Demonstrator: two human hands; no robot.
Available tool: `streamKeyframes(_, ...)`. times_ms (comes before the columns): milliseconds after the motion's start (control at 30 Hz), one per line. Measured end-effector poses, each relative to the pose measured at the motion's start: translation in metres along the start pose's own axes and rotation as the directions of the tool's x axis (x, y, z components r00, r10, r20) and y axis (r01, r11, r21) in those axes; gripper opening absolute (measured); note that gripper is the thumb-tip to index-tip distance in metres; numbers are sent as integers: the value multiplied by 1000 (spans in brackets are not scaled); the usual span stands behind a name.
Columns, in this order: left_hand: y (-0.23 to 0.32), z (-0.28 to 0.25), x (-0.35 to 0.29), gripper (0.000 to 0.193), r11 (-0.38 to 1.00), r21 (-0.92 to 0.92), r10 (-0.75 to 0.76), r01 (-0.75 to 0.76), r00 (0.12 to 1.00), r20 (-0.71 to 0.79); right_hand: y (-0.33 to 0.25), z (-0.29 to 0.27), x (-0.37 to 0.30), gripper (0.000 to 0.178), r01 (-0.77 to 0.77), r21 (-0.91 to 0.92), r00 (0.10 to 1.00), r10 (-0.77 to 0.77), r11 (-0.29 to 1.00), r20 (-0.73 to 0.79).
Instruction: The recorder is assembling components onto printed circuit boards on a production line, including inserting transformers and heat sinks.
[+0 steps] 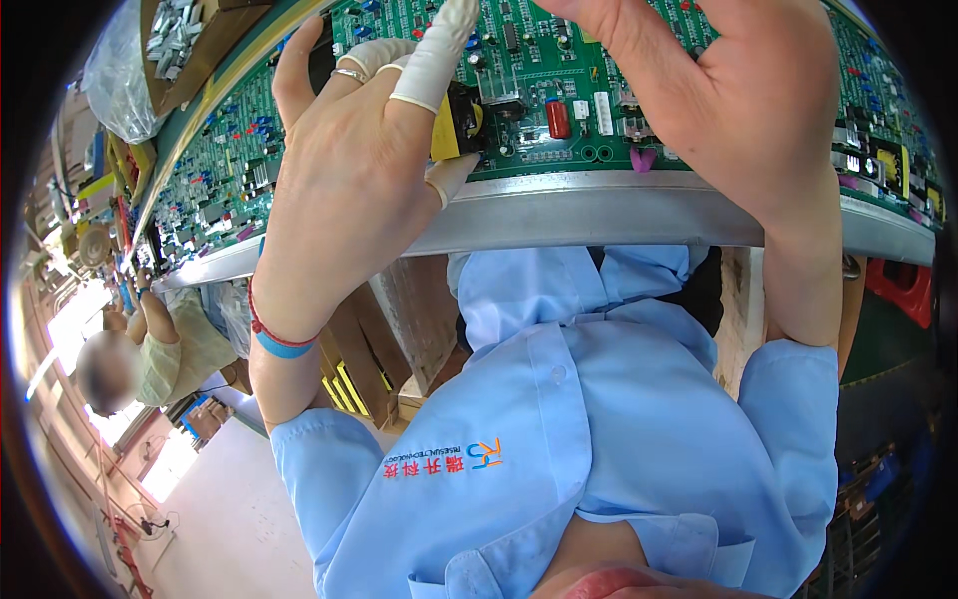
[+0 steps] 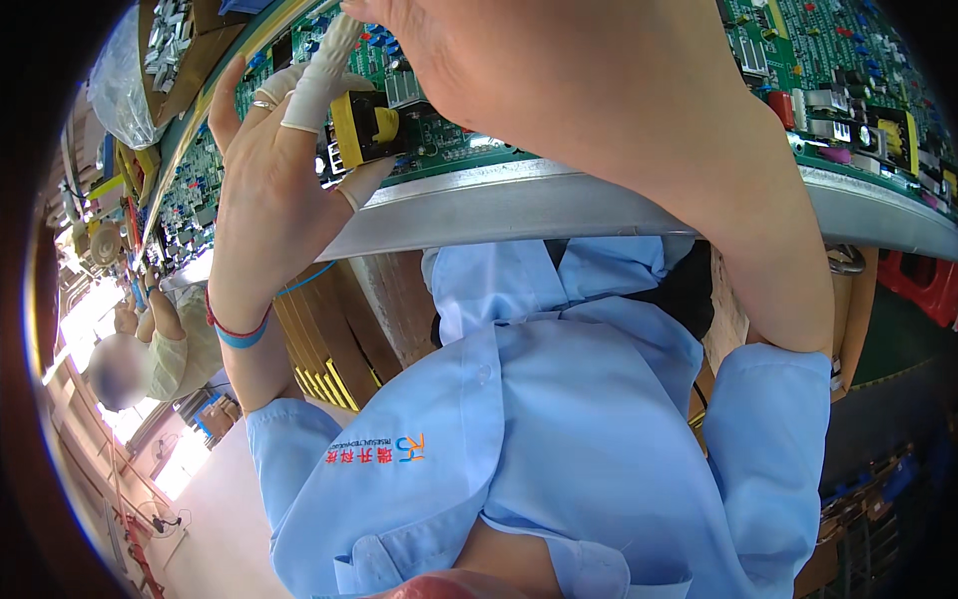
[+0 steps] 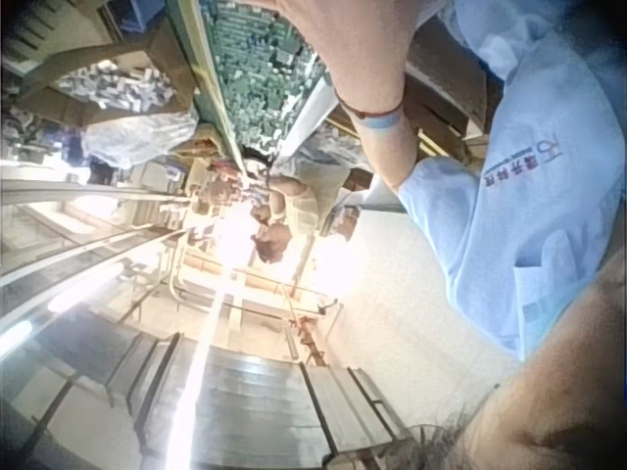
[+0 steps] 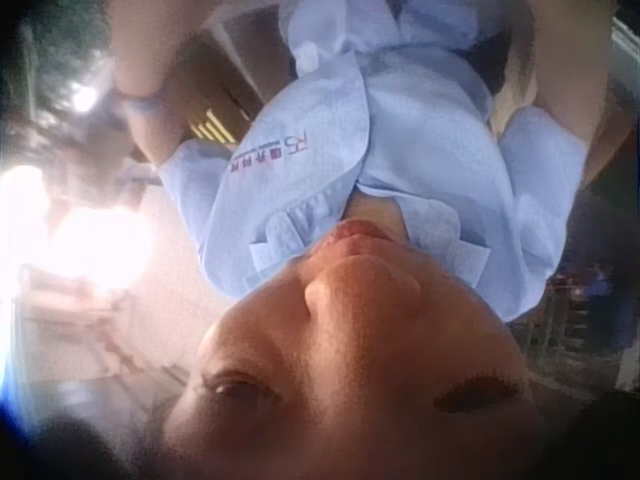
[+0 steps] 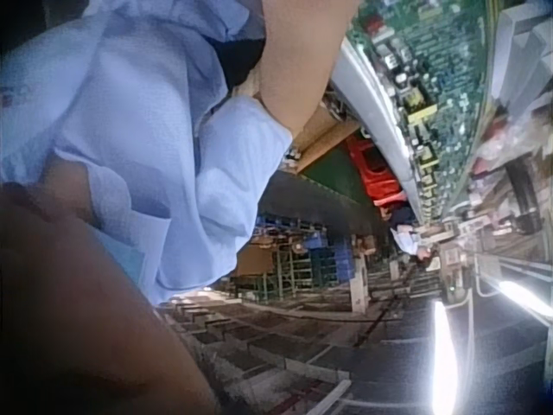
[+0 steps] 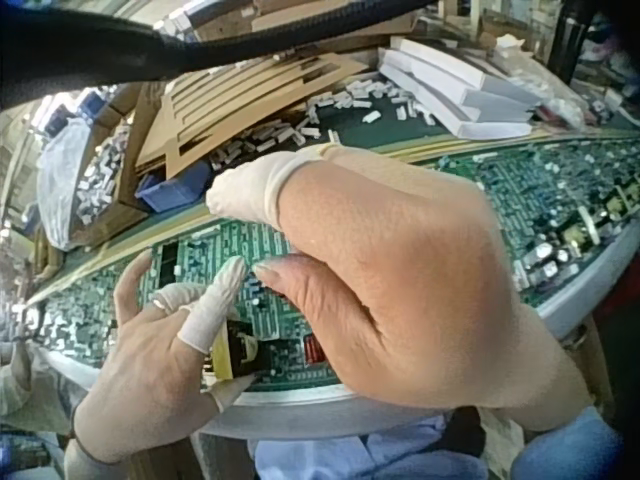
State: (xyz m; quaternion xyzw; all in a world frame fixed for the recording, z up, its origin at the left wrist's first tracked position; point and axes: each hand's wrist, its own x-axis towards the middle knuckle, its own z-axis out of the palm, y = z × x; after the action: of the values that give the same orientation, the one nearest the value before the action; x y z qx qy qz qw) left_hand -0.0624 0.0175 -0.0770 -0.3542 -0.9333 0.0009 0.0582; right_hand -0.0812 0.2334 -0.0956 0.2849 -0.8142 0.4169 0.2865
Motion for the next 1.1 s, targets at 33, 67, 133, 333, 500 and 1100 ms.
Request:
streamKeyframes(33,-1,0,0,89,1000,16,23,-22,1000,-11,1,1,1,29,28,-6,1000,-28,1000,0)
streamKeyframes(67,-1,0,-1,88,999,32,45,-44,999,-21,1,1,2,29,56,-13,998,-56,998,1)
streamKeyframes(133,-1,0,-1,87,998,37,49,-48,999,-16,3,3,4,29,111,-27,994,-111,993,5)
streamKeyframes(333,4,-1,4,88,992,107,63,-68,997,54,10,8,9,27,239,-57,971,-239,969,-4)
streamKeyframes(500,5,-11,11,86,995,73,62,-64,998,29,7,6,10,28,282,-63,958,-284,957,-31)
streamKeyframes(1100,-5,-11,-4,80,995,96,13,-18,999,53,-2,0,11,33,291,40,955,-293,956,36)
